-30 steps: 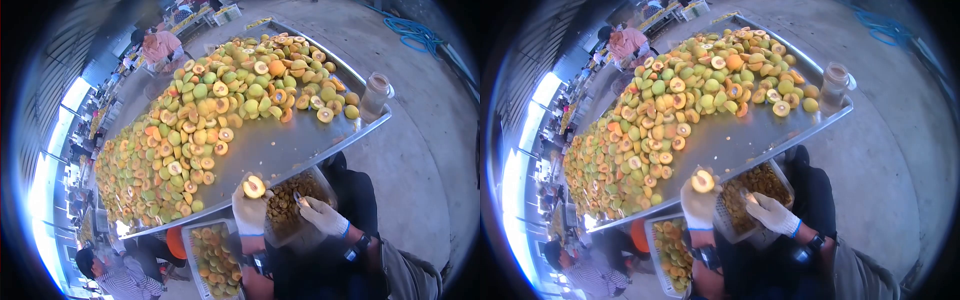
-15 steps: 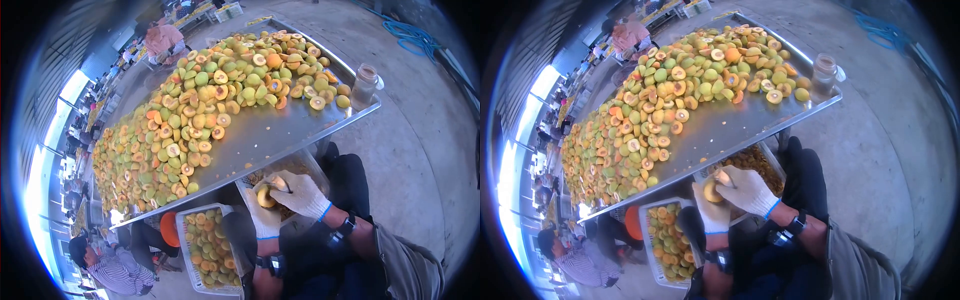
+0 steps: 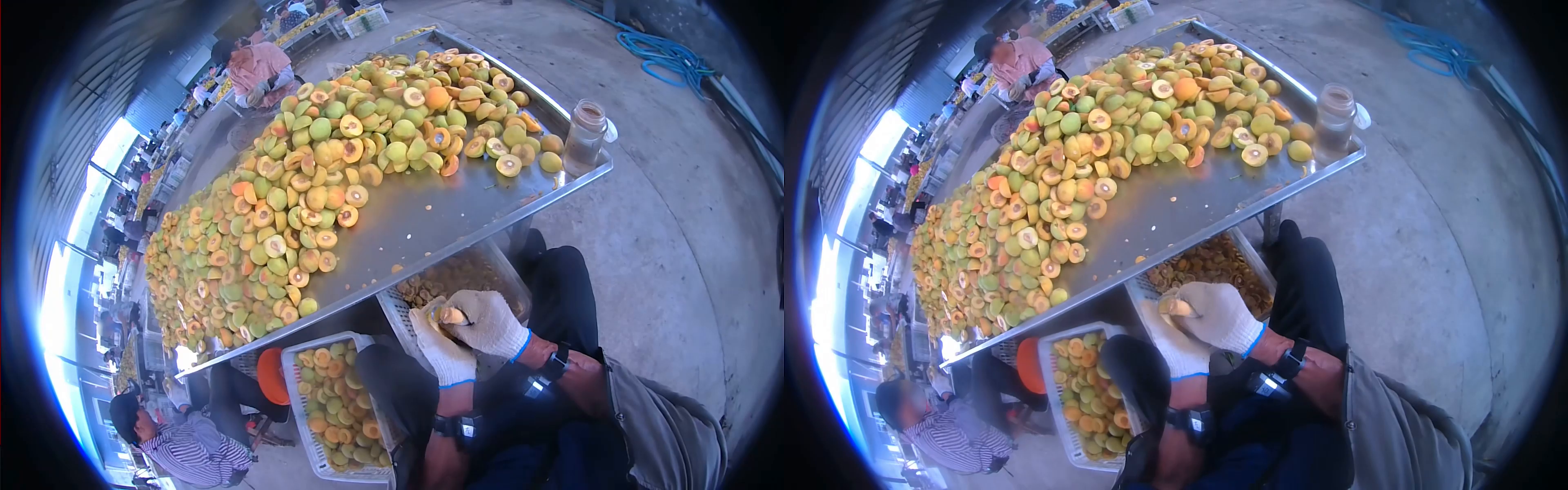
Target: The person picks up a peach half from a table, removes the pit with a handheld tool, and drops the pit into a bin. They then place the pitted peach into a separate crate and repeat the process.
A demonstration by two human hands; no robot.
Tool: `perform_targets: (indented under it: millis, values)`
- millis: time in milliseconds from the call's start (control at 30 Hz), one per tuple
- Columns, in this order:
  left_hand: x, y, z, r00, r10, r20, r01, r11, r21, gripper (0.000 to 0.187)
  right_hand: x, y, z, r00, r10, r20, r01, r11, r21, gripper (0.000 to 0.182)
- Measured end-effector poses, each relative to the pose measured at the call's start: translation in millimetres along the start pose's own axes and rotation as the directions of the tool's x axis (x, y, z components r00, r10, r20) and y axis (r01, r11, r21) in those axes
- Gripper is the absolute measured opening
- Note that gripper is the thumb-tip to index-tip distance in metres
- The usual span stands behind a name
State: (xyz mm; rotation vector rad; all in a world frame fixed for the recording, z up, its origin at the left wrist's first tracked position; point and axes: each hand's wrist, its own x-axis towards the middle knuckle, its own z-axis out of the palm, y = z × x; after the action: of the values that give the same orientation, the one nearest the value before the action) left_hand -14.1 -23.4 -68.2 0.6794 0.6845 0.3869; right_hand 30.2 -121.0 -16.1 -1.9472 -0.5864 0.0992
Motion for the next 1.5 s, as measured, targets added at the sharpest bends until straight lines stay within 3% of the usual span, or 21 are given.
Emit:
perform_targets:
  millis: [67,167,233,267,333,467,533,600,733,800,933,1000,1267,1333,1367,1433,1500]
  values:
    - [1.9,-2.9,-0.2,1.000,0.009,-0.009,-0.009,1.000,0.005,0.060,-1.7,3.7,1.5,0.999,-0.038,-0.014,0.038,0.999,-0.024,0.023]
    - [-5.0,7.9,6.9,0.995,-0.097,-0.008,0.096,0.993,-0.074,0.061,-2.3,3.3,-6.2,1.000,0.010,0.002,-0.010,0.999,0.037,0.025]
    - [4.1,5.0,-3.3,0.999,-0.017,0.050,0.021,0.997,-0.081,0.062,-4.0,-5.1,-22.0,0.968,0.185,0.170,-0.195,0.980,0.043,0.029]
    - [5.5,7.9,-3.9,0.999,-0.016,0.049,0.020,0.996,-0.084,0.062,-6.8,-1.2,-24.4,0.968,0.184,0.172,-0.194,0.980,0.041,0.029]
    - [7.5,15.5,-6.5,0.993,0.023,0.114,-0.010,0.994,-0.112,0.062,-14.7,6.1,-25.1,0.904,0.342,0.258,-0.349,0.937,-0.018,0.036]
    - [1.7,21.6,-3.3,0.987,-0.014,0.161,0.036,0.990,-0.139,0.060,-22.4,-7.1,-22.8,0.892,0.294,0.344,-0.322,0.946,0.027,0.052]
    - [-2.4,23.1,5.2,0.998,-0.032,0.053,0.039,0.989,-0.144,0.058,-18.0,-12.6,-17.6,0.884,0.302,0.357,-0.330,0.944,0.019,0.054]
    - [-2.3,20.9,4.8,0.999,-0.006,0.054,0.012,0.992,-0.124,0.058,-15.6,-14.3,-13.0,0.876,0.299,0.379,-0.322,0.947,-0.005,0.061]
    - [-5.9,19.5,6.5,0.997,0.059,0.048,-0.055,0.995,-0.086,0.057,-13.6,-16.7,-8.0,0.877,0.313,0.364,-0.336,0.942,0.002,0.062]
    - [-10.8,22.8,10.5,0.998,0.057,0.039,-0.054,0.995,-0.081,0.055,-11.0,-21.2,-9.3,0.830,0.389,0.399,-0.402,0.914,-0.054,0.057]
    - [-10.4,22.1,7.1,0.999,0.037,0.016,-0.036,0.997,-0.071,0.049,-12.6,-16.1,-6.1,0.836,0.374,0.401,-0.370,0.924,-0.091,0.063]
    - [-10.7,23.5,9.1,1.000,0.030,-0.011,-0.030,0.998,-0.053,0.046,-16.0,-11.8,-4.3,0.864,0.302,0.403,-0.280,0.953,-0.115,0.065]
    - [-19.0,37.3,26.2,0.994,-0.012,-0.108,0.013,1.000,0.011,0.039,-15.2,-18.2,-9.5,0.828,0.325,0.456,-0.323,0.943,-0.085,0.054]
    - [-19.9,38.2,21.3,0.997,0.054,0.048,-0.057,0.996,0.063,0.038,-18.2,-14.9,-8.8,0.811,0.317,0.493,-0.326,0.943,-0.070,0.051]
    - [-20.1,40.5,17.6,0.997,0.055,0.047,-0.058,0.996,0.064,0.038,-20.4,-12.1,-6.5,0.825,0.294,0.483,-0.329,0.944,-0.012,0.051]
    - [-18.4,46.8,11.8,0.968,0.067,0.240,-0.110,0.979,0.170,0.039,-21.9,-9.4,-6.6,0.842,0.267,0.468,-0.326,0.944,0.046,0.051]
    - [-16.4,48.1,10.8,0.969,0.065,0.238,-0.112,0.975,0.190,0.040,-22.4,-12.1,-10.7,0.807,0.295,0.512,-0.394,0.915,0.093,0.052]
